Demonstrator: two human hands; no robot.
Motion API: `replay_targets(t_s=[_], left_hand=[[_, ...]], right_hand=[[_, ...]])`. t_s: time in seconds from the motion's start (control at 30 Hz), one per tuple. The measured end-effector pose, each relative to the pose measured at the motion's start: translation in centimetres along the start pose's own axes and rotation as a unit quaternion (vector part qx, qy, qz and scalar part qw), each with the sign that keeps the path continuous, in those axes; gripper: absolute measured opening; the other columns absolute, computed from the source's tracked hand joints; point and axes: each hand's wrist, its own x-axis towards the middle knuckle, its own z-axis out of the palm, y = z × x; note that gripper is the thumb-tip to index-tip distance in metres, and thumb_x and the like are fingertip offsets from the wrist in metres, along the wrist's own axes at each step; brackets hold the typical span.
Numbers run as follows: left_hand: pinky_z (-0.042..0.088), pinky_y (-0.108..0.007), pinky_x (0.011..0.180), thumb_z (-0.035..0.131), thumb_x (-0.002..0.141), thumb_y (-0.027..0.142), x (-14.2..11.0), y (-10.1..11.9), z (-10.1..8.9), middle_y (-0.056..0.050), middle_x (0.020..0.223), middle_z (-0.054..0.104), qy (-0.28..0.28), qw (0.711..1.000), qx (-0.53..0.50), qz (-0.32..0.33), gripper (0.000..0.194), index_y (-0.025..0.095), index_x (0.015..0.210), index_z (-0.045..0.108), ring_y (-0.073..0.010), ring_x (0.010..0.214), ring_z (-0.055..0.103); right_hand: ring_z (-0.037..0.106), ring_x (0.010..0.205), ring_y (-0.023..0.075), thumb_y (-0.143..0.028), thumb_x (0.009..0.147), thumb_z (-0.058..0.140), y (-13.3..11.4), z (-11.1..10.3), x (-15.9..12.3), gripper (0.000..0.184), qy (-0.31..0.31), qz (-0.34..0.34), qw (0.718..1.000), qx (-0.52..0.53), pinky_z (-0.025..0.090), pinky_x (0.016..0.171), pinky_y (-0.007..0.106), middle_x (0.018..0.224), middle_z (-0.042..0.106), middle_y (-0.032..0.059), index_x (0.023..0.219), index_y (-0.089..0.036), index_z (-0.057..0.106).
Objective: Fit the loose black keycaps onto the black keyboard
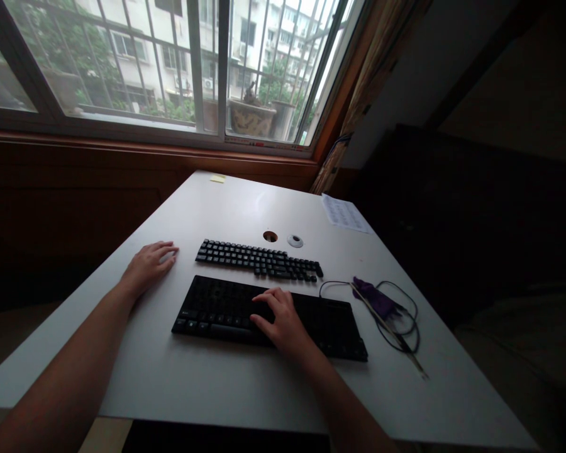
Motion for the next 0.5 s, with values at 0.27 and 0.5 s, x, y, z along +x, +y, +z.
replay_targets(t_s=[0.27,0.5], left_hand=[[0.042,-0.048,0.114,0.045,0.089,0.050,-0.10,0.22,-0.10,-0.009,0.136,0.065,0.006,1.000,-0.004,0.003,0.049,0.024,0.122,0.071,-0.0317,0.131,0.054],[0.041,-0.046,0.114,0.045,0.089,0.050,-0.02,-0.21,0.11,-0.008,0.137,0.064,0.002,1.000,0.004,0.006,0.049,0.024,0.123,0.071,-0.0303,0.131,0.054]], right_hand=[[0.049,0.118,0.0260,-0.024,0.083,0.079,0.09,0.07,0.07,0.040,-0.009,0.013,1.000,-0.016,0.042,0.107,0.043,0.119,0.059,0.0051,0.119,-0.030,0.064],[0.049,0.120,0.0246,-0.022,0.085,0.074,-0.03,-0.38,-0.26,0.040,0.005,-0.002,1.000,0.022,0.042,0.108,0.042,0.123,0.057,0.0054,0.122,-0.029,0.061]])
